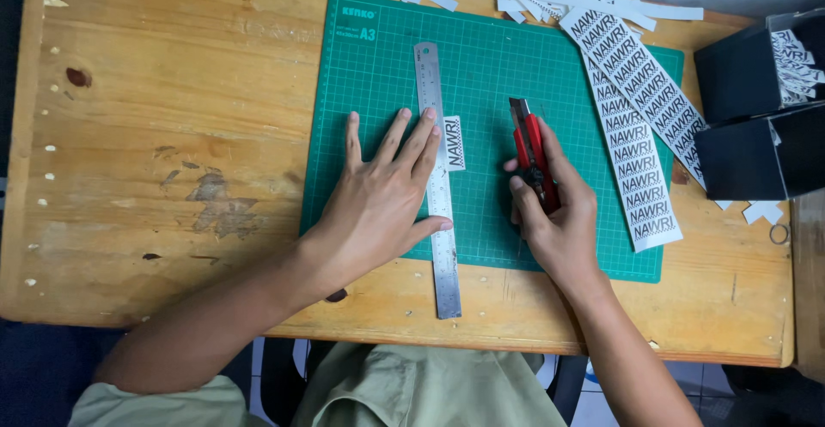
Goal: The person uses a metal ruler and a red utility knife to cut a sheet of printed paper into smaller strips on a green cutting mat. The person repeatedly aligns the ruler and slices along its edge, then moves the cut pieces aside.
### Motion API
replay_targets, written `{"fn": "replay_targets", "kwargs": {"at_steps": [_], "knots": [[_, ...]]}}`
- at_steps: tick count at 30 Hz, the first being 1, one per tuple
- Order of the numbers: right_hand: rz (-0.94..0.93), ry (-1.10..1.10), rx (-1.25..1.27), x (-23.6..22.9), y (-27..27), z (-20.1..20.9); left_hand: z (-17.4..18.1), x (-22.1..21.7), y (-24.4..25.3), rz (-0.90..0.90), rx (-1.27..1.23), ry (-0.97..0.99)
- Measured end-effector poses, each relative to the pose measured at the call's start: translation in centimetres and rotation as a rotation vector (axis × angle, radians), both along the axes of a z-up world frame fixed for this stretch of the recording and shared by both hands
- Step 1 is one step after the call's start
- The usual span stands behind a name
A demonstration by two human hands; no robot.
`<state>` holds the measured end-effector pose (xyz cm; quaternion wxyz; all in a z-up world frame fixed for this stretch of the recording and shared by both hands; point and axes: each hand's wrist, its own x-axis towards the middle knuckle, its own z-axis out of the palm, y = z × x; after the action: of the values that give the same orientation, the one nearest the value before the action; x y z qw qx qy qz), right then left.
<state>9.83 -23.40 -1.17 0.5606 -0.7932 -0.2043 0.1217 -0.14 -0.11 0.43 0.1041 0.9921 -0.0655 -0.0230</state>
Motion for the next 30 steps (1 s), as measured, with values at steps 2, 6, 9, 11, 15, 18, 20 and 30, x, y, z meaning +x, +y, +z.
{"fn": "replay_targets", "kwargs": {"at_steps": [2,6,9,11,15,18,20,30], "knots": [[0.004,0.002,-0.003,0.04,-0.10,-0.04,0.02,0.01,-0.05,0.004,-0.015,0.005],[0.017,0.009,0.006,0.08,-0.21,-0.29,-0.12,0.05,-0.03,0.001,-0.018,-0.010],[0.010,-0.010,-0.003,0.10,-0.04,-0.14,-0.21,0.14,0.17,-0.006,-0.020,-0.028],[0.011,-0.011,-0.003,0.05,-0.02,-0.08,-0.08,0.18,0.21,-0.006,-0.030,-0.028],[0.009,-0.009,0.002,-0.05,-0.01,0.00,-0.02,0.19,0.26,-0.010,-0.034,-0.039],[0.014,-0.022,-0.006,0.00,-0.03,0.04,-0.29,0.24,0.23,-0.011,-0.025,-0.049],[0.015,-0.020,-0.003,-0.03,0.01,0.07,-0.35,0.28,0.23,-0.011,-0.023,-0.046],[0.013,-0.012,-0.011,-0.12,0.12,0.31,-0.17,0.96,0.54,-0.069,0.041,-0.091]]}}
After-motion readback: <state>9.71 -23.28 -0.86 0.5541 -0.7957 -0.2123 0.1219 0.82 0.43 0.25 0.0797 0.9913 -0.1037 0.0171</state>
